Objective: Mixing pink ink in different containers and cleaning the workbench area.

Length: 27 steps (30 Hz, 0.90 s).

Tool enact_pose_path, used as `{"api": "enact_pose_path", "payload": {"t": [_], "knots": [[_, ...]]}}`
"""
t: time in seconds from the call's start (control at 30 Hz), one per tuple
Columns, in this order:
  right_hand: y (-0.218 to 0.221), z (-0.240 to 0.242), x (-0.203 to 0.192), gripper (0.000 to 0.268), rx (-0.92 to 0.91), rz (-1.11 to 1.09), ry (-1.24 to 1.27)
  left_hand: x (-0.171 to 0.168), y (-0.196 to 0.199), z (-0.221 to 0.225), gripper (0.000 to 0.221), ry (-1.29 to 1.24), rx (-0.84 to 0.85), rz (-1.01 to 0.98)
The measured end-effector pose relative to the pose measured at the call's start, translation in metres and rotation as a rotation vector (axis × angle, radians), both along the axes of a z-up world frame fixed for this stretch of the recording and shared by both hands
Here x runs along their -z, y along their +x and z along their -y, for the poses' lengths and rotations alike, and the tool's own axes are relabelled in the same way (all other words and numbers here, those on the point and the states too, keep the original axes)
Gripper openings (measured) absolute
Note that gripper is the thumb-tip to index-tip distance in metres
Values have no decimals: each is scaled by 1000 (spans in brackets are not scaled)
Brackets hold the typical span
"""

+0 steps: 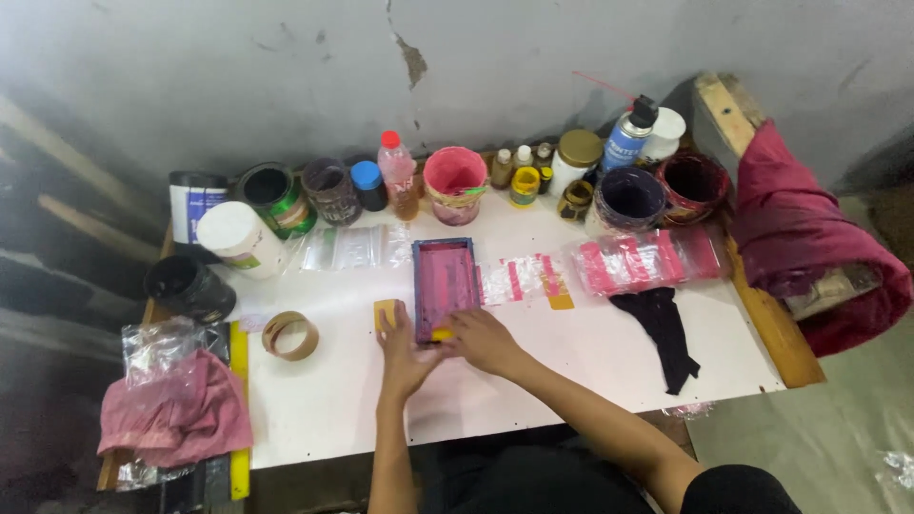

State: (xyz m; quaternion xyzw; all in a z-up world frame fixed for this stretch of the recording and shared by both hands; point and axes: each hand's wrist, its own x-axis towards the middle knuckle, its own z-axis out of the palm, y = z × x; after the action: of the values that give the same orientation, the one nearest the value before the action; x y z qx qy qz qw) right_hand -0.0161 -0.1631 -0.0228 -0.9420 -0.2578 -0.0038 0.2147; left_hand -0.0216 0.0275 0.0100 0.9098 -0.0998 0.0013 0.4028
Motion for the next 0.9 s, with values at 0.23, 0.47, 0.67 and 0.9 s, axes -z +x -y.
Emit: {"api": "enact_pose_path", "payload": {"t": [0.23,0.47,0.67,0.9], "knots": [[1,113,78,35,503,438,135,77,34,-17,34,-83,-397,379],[-24,140,55,44,762,618,-145,87,65,-3,50,284,-377,-87],[-26,139,63,47,845,458,-194,74,60,2,49,290,-343,-104],[-24,140,69,52,861,443,-163,113,70,0,29,229,-337,99]]}}
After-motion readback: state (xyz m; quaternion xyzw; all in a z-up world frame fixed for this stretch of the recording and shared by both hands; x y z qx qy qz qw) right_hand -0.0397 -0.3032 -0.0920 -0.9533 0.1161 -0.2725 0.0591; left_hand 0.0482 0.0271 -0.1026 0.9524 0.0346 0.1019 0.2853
